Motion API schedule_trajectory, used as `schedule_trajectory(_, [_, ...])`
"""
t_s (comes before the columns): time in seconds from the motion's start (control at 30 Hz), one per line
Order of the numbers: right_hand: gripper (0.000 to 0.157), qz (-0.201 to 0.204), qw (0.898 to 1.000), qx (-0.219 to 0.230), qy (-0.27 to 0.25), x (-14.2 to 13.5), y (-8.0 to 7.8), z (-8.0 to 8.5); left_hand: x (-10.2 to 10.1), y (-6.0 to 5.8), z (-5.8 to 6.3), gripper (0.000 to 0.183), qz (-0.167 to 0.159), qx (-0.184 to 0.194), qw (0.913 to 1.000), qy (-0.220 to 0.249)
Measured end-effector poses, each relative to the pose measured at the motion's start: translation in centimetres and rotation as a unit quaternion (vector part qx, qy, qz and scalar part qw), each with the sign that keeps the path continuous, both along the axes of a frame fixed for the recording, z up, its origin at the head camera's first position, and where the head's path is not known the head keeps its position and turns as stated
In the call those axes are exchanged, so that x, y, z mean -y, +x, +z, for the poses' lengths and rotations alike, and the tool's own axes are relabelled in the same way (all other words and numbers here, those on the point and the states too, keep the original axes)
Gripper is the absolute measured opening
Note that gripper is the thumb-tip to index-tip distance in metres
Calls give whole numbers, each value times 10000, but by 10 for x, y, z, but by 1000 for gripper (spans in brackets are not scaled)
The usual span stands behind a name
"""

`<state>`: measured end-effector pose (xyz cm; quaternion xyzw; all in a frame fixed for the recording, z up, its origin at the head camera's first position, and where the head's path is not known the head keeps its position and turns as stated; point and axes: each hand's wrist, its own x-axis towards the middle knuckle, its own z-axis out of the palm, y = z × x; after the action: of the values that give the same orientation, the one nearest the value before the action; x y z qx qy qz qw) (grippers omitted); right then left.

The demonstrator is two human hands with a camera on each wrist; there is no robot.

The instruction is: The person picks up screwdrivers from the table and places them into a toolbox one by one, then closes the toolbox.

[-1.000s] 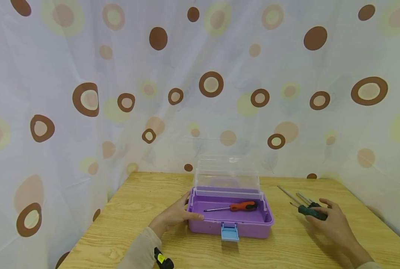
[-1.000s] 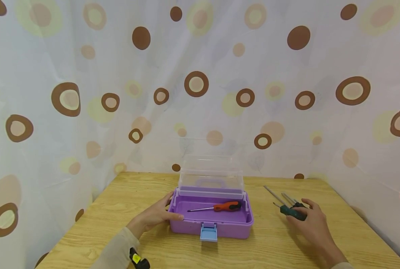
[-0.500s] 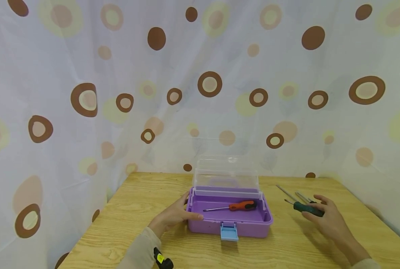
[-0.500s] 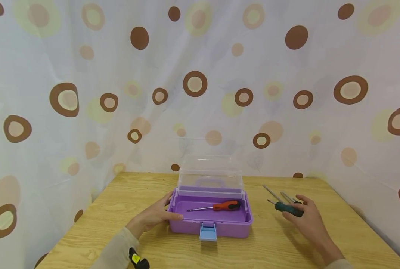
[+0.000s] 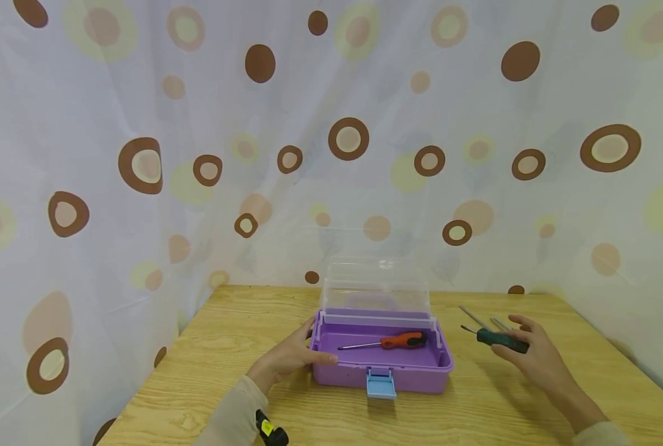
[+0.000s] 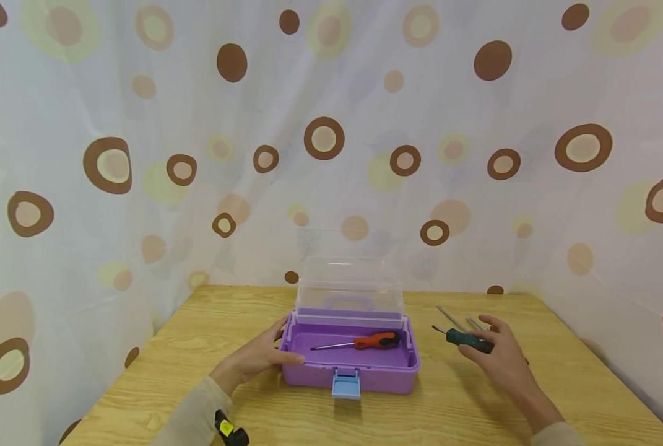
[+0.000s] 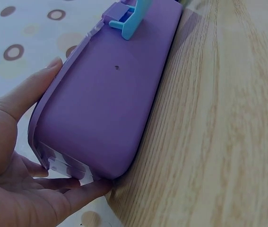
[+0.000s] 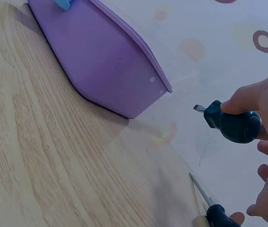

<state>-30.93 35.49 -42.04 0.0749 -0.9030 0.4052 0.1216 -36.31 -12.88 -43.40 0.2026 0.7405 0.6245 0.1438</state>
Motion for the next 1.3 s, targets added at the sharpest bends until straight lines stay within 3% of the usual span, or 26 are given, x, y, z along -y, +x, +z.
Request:
schedule_trajectory(0.33, [52, 318, 9991, -258, -147, 25, -1, 11, 0, -1, 0, 117, 29, -13, 10000, -42])
schedule_trajectory(0.77, [43, 974, 9937, -384, -403, 44, -5, 12, -1, 1, 1, 120, 51, -55, 9999, -74])
schedule_trajectory(1.3, [38, 1268, 9912, -242, -298, 77, -17, 12, 0, 1, 0, 118, 118, -66, 9998, -124])
